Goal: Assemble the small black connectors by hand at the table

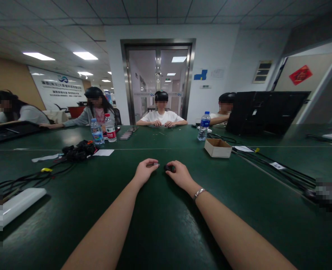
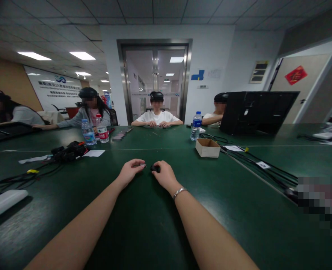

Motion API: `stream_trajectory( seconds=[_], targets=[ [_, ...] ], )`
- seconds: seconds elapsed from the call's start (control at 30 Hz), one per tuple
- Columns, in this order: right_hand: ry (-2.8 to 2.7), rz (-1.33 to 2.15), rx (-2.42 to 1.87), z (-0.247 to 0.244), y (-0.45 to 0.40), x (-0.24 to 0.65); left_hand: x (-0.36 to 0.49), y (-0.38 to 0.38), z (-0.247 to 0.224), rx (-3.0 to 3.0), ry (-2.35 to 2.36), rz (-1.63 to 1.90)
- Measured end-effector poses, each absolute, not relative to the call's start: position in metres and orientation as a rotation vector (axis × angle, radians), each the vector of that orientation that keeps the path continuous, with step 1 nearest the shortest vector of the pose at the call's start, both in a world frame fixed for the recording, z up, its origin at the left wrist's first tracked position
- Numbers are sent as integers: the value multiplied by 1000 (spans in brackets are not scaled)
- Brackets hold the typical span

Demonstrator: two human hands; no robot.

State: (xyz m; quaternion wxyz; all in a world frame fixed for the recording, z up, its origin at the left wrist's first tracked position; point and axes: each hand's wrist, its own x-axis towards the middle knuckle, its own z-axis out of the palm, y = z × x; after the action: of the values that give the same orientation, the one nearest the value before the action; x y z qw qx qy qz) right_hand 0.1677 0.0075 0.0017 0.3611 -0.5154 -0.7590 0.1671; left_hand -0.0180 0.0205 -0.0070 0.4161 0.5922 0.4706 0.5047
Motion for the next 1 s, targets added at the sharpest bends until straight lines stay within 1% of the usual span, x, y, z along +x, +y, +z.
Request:
stream_trajectory(
  seconds=[0.13,0.33,1.0],
  targets=[
    [-1950,433,-1255,-2,8,167,-11,17,-8,1533,1172,1240],
    [-1923,459,-1266,0,7,166,-10,18,-11,1696,1251,1279],
    [-1895,486,-1239,-2,7,168,-10,15,-8,1654,1264,1245]
  ],
)
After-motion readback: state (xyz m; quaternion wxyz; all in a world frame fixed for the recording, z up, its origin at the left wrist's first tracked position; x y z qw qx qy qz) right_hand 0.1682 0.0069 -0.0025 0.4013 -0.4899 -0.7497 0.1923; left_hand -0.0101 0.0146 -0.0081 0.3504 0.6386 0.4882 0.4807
